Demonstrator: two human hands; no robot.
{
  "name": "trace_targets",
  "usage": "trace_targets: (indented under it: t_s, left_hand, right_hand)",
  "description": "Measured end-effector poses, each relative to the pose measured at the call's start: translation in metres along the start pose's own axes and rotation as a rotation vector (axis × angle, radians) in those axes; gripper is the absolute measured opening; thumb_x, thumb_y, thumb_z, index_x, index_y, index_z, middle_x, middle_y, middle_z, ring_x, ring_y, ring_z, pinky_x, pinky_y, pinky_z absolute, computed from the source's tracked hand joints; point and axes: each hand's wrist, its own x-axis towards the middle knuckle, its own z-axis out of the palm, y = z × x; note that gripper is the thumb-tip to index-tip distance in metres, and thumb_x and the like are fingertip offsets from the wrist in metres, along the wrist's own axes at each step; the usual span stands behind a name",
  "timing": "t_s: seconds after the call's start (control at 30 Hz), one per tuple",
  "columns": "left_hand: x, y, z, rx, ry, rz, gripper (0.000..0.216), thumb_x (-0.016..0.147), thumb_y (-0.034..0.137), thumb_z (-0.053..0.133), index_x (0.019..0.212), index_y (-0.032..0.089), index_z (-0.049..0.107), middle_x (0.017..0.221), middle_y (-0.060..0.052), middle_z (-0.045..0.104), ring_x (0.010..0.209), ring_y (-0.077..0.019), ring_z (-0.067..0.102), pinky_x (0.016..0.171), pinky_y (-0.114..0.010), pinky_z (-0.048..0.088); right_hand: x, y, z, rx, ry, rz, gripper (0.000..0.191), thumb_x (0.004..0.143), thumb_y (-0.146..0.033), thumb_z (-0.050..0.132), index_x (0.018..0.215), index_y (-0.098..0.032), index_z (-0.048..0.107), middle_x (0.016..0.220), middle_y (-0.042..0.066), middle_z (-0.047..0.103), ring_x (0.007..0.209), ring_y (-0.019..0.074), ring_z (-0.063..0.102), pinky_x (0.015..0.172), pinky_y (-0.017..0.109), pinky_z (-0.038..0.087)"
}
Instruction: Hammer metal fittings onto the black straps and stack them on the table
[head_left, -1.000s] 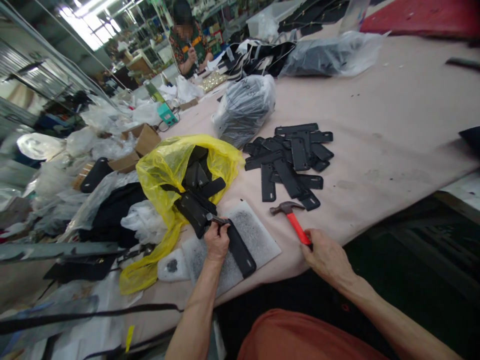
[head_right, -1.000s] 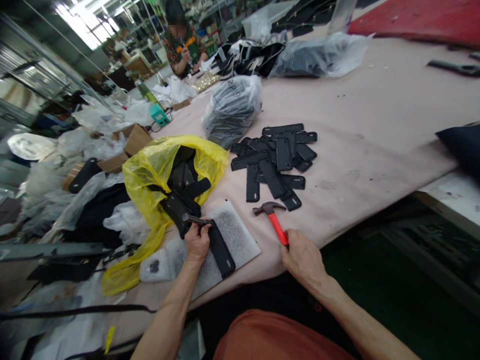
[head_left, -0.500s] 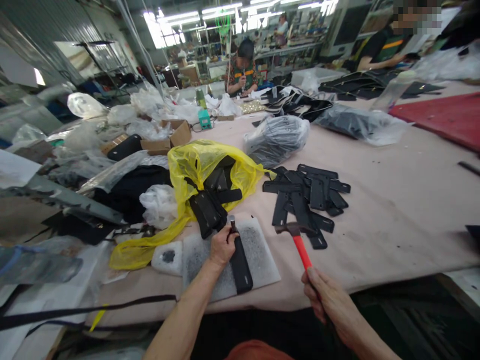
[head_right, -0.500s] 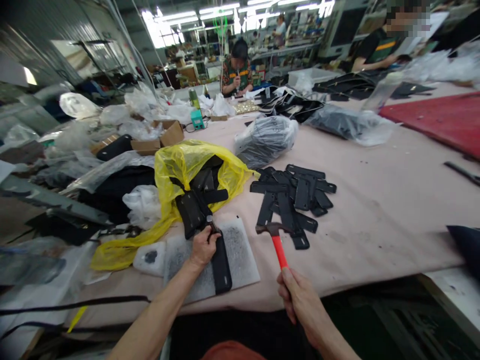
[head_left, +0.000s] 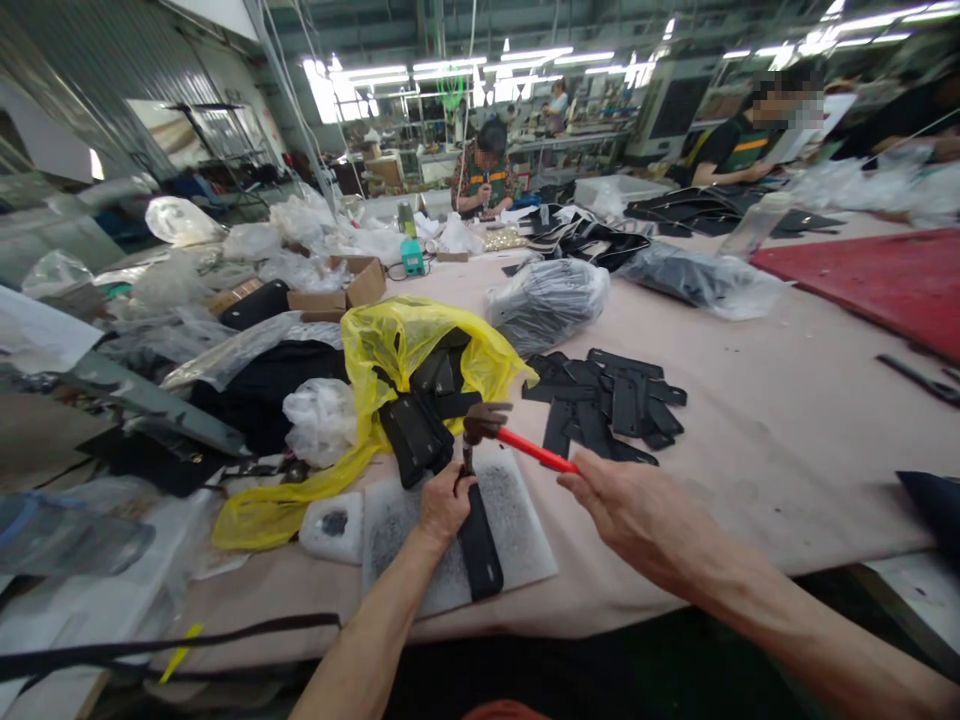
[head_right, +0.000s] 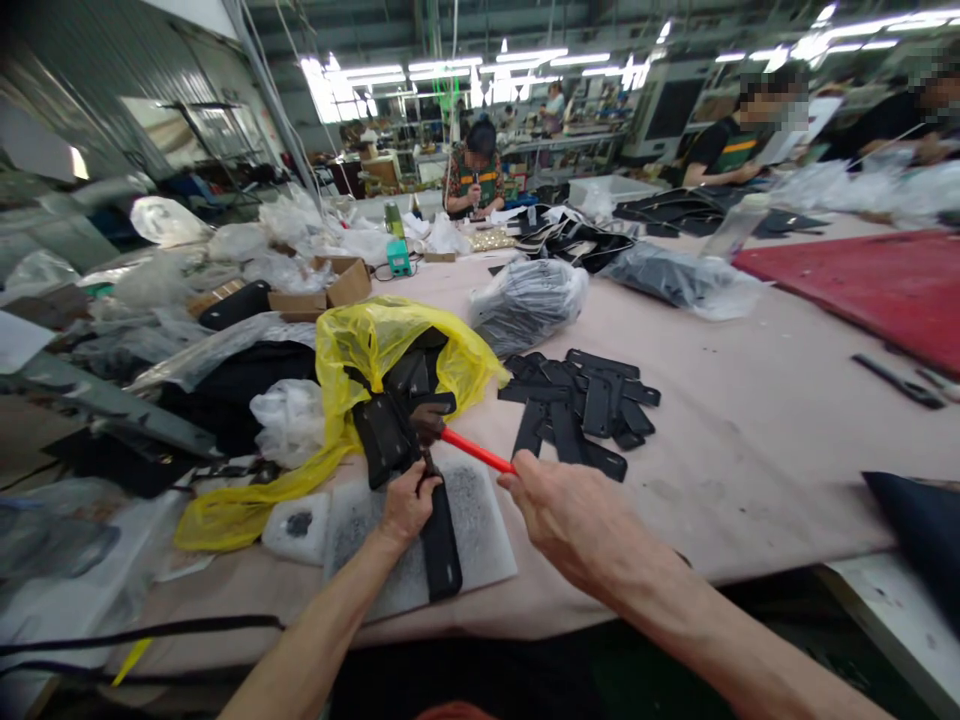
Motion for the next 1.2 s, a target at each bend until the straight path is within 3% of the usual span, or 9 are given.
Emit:
trace_targets:
  t_s: [0.17,0.37,0.5,0.57,0.7,0.77,1.03,1.1,1.2]
  left_hand:
    - [-0.002,-0.004,0.003,0.003,0.013,-0.009,0.011,0.087,0.023,0.059,0.095,0.021,0.066,0.088,-0.005,0.074,0.081,-0.0212,0.071,0.073,-0.027,0.052]
    - [0.0,-0.001,0.001,-0.011,0.003,0.004,0.011,0.087,0.023,0.057,0.094,0.022,0.066,0.083,-0.004,0.072,0.076,-0.0201,0.07,0.07,-0.026,0.051]
    - [0.0,-0.001,0.0,0.005,-0.006,-0.017,0.011,0.087,0.023,0.057,0.092,0.021,0.066,0.083,-0.004,0.073,0.076,-0.0203,0.07,0.07,-0.027,0.051]
    - [0.0,-0.001,0.0,0.003,-0.008,-0.02,0.011,0.087,0.023,0.057,0.093,0.021,0.066,0.084,-0.005,0.073,0.075,-0.0199,0.07,0.069,-0.027,0.05]
    - [0.0,-0.002,0.0,-0.002,-0.003,-0.012,0.008,0.087,0.024,0.057,0.086,0.021,0.064,0.074,-0.002,0.07,0.069,-0.0182,0.068,0.065,-0.025,0.049]
    - [0.0,-0.002,-0.001,0.003,0.017,-0.003,0.008,0.087,0.025,0.058,0.085,0.021,0.064,0.073,-0.003,0.069,0.068,-0.0182,0.068,0.065,-0.025,0.048]
    - [0.002,0.0,-0.003,0.0,-0.017,-0.039,0.01,0.087,0.025,0.057,0.088,0.02,0.065,0.078,-0.004,0.071,0.073,-0.0191,0.069,0.068,-0.025,0.05]
    - [0.002,0.001,-0.005,-0.014,-0.025,-0.045,0.011,0.087,0.027,0.056,0.088,0.02,0.065,0.078,-0.004,0.071,0.073,-0.0189,0.068,0.069,-0.025,0.049]
    - [0.003,0.002,-0.006,-0.038,-0.03,-0.049,0.013,0.088,0.028,0.055,0.088,0.02,0.065,0.081,-0.004,0.072,0.075,-0.0192,0.068,0.071,-0.027,0.05]
  right_hand:
    - [0.008,-0.012,-0.009,0.319,0.437,0.102,0.03,0.102,-0.037,0.029,0.08,-0.022,0.042,0.056,-0.005,0.047,0.042,0.01,0.043,0.045,0.023,0.027]
    - [0.009,0.001,0.001,0.113,0.006,0.024,0.028,0.097,-0.035,0.043,0.072,-0.022,0.045,0.05,-0.004,0.044,0.039,0.0105,0.035,0.043,0.028,0.015]
    - [0.015,-0.009,-0.021,0.363,0.442,0.155,0.032,0.101,-0.041,0.034,0.079,-0.022,0.046,0.057,-0.003,0.05,0.044,0.011,0.044,0.044,0.024,0.027]
    - [0.016,-0.013,-0.016,0.409,0.527,0.163,0.032,0.101,-0.042,0.03,0.081,-0.022,0.046,0.059,-0.002,0.051,0.045,0.0118,0.046,0.046,0.025,0.03]
    - [0.003,0.009,0.015,0.153,-0.048,0.074,0.031,0.098,-0.043,0.037,0.077,-0.022,0.048,0.052,-0.002,0.048,0.041,0.0128,0.04,0.046,0.028,0.018]
    - [-0.008,0.03,0.03,0.082,-0.204,0.145,0.029,0.097,-0.042,0.039,0.083,-0.021,0.052,0.057,0.0,0.053,0.045,0.0142,0.043,0.048,0.029,0.018]
    - [-0.064,0.092,0.126,0.295,-0.342,0.654,0.038,0.1,-0.037,0.026,0.09,-0.016,0.055,0.071,0.006,0.061,0.061,0.0184,0.057,0.058,0.029,0.041]
    - [-0.068,0.085,0.14,0.113,-0.226,0.559,0.034,0.098,-0.035,0.035,0.109,-0.01,0.057,0.097,0.017,0.065,0.085,0.0261,0.063,0.074,0.037,0.047]
    - [-0.059,0.052,0.147,0.012,-0.044,0.248,0.052,0.093,-0.036,0.051,0.138,-0.011,0.045,0.141,0.023,0.047,0.126,0.035,0.046,0.101,0.051,0.037]
